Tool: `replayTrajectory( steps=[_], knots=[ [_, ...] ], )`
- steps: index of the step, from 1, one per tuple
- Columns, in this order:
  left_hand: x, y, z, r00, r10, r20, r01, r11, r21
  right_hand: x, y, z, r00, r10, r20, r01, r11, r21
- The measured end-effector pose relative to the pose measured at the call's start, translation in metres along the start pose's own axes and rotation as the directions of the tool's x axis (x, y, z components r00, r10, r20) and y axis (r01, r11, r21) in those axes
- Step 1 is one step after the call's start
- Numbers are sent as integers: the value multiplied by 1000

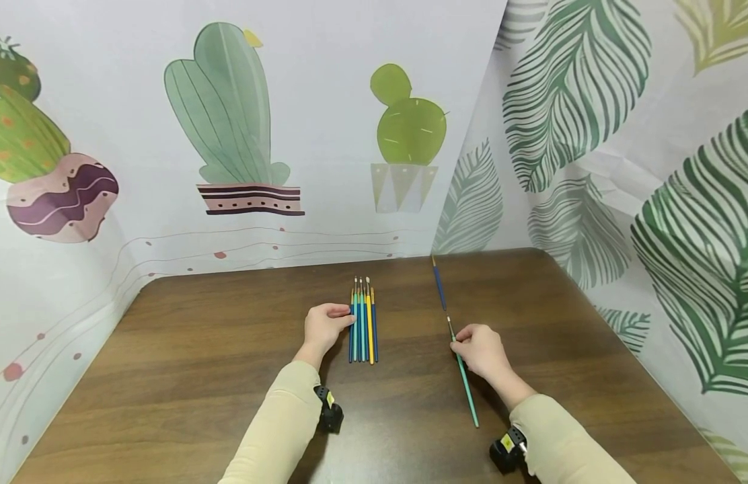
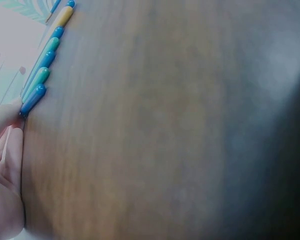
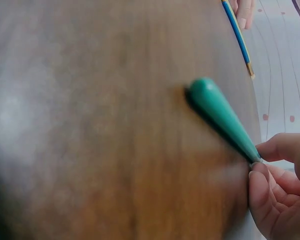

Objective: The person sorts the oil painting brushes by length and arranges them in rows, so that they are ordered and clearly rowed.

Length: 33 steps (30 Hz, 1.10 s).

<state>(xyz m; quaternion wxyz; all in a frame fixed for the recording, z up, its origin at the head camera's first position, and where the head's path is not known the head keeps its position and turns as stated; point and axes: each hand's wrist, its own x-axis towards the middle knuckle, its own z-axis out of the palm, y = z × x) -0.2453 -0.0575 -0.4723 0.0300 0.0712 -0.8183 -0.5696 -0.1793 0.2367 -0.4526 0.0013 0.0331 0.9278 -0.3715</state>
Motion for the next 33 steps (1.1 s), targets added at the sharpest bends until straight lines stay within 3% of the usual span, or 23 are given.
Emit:
replayTrajectory(
  steps=[7,14,21,33],
  knots=[
    [-3,2,-1,999,37,-13,-37,999,9,1,0,-1,1000,-11,-1,11,999,-33],
    [-1,0,0,1000,-2,3,2,1000,-1,2,1,-4,999,-39,-4,39,994,-98],
    [0,-1,-1,1000,20,-4,-20,1000,19,4,1,-6,998,-64,-18,61,989,-137],
    [1,-2,0,1000,17,-8,-17,1000,21,8,-5,-10,985,-130,-116,117,987,-111]
  ],
)
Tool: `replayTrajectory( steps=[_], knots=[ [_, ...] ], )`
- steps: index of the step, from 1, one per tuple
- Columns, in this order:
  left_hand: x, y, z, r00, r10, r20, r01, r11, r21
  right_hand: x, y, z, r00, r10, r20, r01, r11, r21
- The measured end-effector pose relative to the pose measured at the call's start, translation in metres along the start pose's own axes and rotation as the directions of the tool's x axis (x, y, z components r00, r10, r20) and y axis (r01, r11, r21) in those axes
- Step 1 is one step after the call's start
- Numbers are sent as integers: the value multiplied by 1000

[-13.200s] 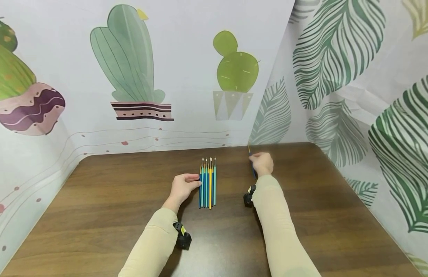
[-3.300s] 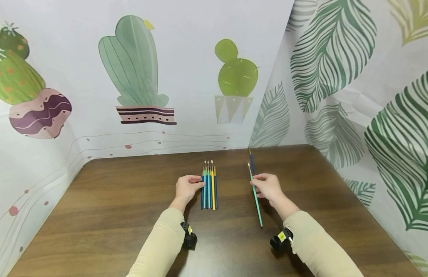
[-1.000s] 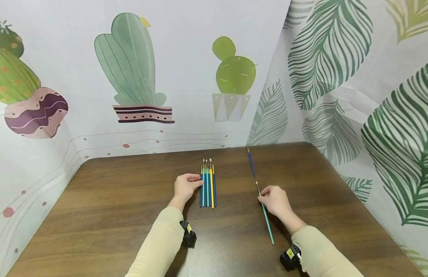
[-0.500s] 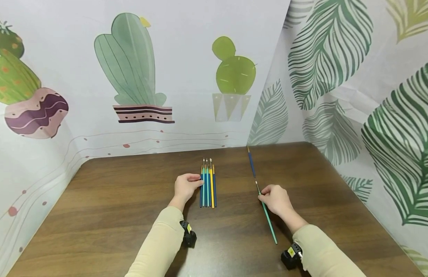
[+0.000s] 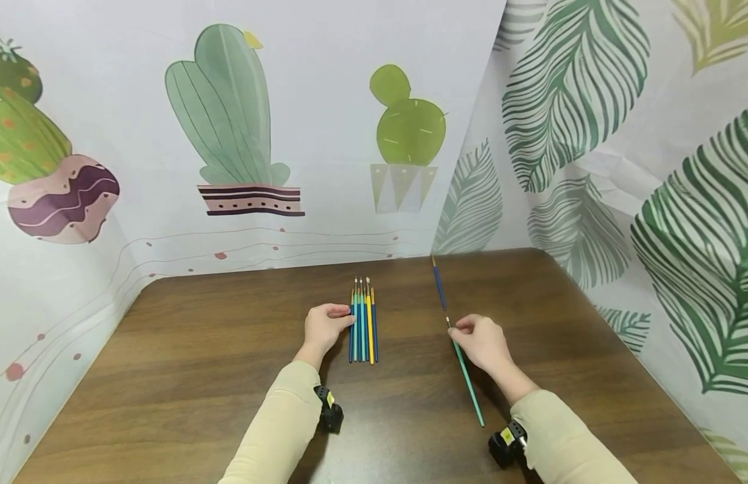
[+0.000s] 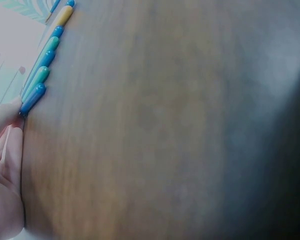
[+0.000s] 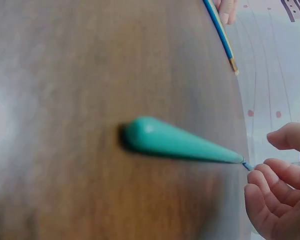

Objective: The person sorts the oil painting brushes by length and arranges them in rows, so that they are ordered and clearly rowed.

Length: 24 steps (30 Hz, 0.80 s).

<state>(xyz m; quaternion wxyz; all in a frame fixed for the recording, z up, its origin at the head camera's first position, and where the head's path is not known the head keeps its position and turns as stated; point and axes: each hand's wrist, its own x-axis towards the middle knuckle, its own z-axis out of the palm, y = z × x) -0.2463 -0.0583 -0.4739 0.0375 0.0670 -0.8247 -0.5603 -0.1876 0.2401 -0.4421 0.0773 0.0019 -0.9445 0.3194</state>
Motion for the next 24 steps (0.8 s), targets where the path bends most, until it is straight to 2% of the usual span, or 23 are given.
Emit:
replayTrajectory(
  steps=[11,18,24],
  knots=[
    [-1,1,-1,1000,-6,0,6,1000,5,8,-10,11,997,0,-83,5,998,68],
    [-1,1,0,1000,-8,0,8,1000,-4,12,-17,24,998,40,-49,-28,974,223],
    [-1,1,0,1000,-13,3,13,1000,-4,13,-24,33,999,37,-39,-24,956,292]
  ],
)
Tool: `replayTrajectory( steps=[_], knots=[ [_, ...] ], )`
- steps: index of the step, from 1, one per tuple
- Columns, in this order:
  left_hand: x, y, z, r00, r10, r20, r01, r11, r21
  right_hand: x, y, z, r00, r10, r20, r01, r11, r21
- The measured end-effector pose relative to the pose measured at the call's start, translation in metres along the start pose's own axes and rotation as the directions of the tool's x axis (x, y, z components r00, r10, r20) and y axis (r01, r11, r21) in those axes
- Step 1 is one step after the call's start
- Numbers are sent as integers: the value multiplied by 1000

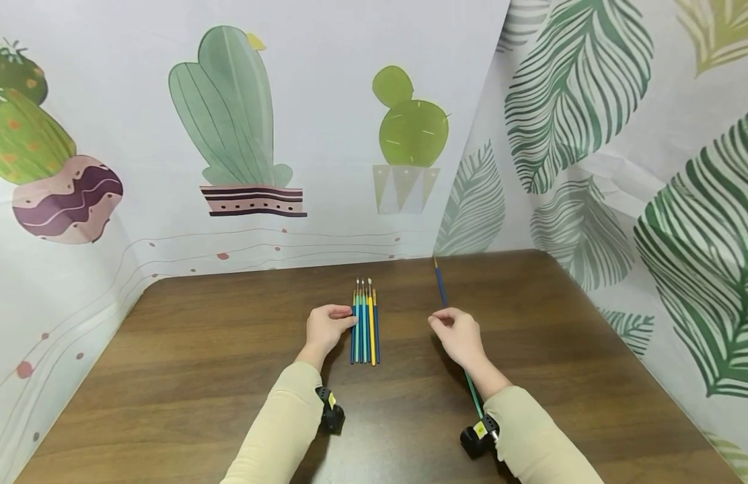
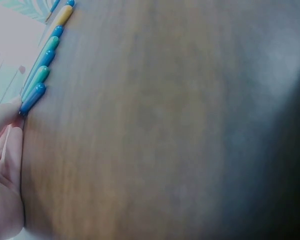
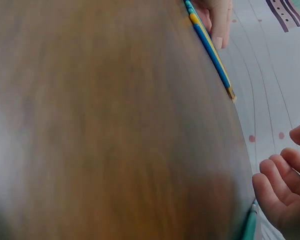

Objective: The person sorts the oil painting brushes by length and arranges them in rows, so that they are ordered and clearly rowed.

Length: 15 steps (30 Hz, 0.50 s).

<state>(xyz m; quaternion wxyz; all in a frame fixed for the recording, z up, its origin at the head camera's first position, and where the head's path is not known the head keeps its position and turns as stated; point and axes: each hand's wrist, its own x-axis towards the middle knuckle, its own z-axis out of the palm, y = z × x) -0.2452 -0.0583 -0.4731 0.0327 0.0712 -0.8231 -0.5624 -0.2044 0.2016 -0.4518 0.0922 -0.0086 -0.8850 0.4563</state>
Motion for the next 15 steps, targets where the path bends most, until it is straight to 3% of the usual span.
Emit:
replayTrajectory(
  steps=[15],
  knots=[
    [1,0,0,1000,-8,3,8,1000,-5,7,-15,26,988,80,131,-110,965,239]
  ],
)
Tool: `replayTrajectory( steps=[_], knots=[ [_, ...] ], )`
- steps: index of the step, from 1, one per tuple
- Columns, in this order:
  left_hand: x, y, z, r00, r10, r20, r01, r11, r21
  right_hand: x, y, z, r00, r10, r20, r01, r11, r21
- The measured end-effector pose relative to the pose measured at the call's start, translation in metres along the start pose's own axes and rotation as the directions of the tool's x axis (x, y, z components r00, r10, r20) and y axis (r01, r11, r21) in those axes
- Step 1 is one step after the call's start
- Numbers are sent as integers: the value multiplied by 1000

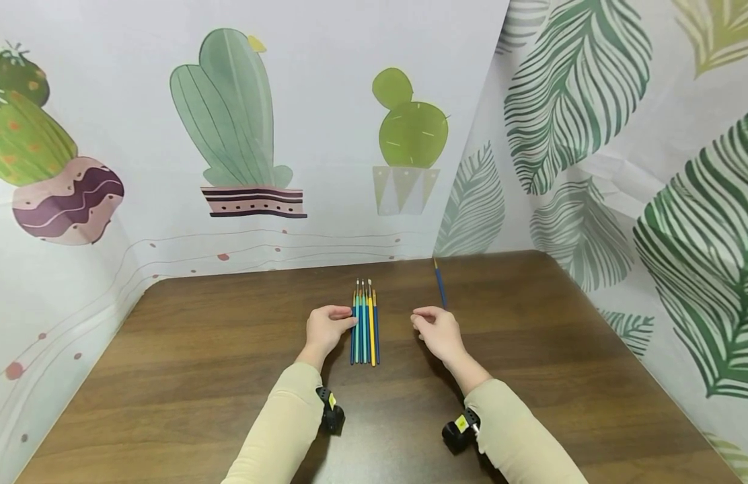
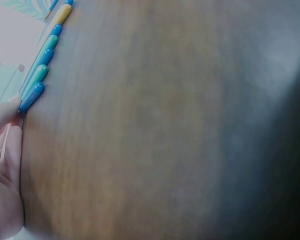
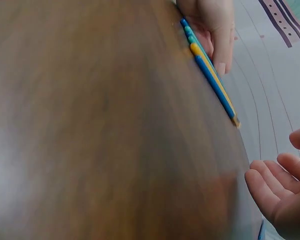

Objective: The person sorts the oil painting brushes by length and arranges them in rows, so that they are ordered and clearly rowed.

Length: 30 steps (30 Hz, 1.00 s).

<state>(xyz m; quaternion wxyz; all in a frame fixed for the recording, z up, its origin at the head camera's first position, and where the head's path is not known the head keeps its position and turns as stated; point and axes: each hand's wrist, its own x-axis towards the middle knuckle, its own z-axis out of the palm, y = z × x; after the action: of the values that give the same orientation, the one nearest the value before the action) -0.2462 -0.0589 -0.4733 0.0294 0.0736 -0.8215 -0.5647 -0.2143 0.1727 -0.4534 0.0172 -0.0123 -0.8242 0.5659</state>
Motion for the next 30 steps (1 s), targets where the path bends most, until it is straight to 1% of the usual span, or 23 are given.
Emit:
replayTrajectory(
  steps=[2,7,8,12,14,19,23,27,30],
  knots=[
    [-1,0,0,1000,-2,-1,2,1000,0,2,-2,4,1000,10,16,-10,1000,17],
    [-2,0,-1,1000,16,-5,-16,1000,-2,7,-7,14,998,48,43,-50,997,57],
    [-3,0,-1,999,35,-12,-35,999,3,8,-7,16,997,54,47,-57,996,64],
    [-4,0,-2,998,65,-24,-65,998,9,12,-8,24,996,77,52,-82,992,96],
    [-4,0,-1,998,62,-22,-62,998,6,14,-9,28,995,82,52,-88,990,114],
    [-2,0,0,1000,19,-9,-19,1000,-2,17,-13,36,991,104,80,-116,980,162],
    [-2,1,0,999,32,-12,-32,999,10,18,-17,42,984,134,113,-156,965,211],
    [-1,0,0,999,44,-13,-44,999,-1,19,-20,47,976,156,150,-191,947,257],
    [-1,0,0,999,36,-6,-36,999,-15,20,-21,50,971,166,174,-210,938,277]
  ],
)
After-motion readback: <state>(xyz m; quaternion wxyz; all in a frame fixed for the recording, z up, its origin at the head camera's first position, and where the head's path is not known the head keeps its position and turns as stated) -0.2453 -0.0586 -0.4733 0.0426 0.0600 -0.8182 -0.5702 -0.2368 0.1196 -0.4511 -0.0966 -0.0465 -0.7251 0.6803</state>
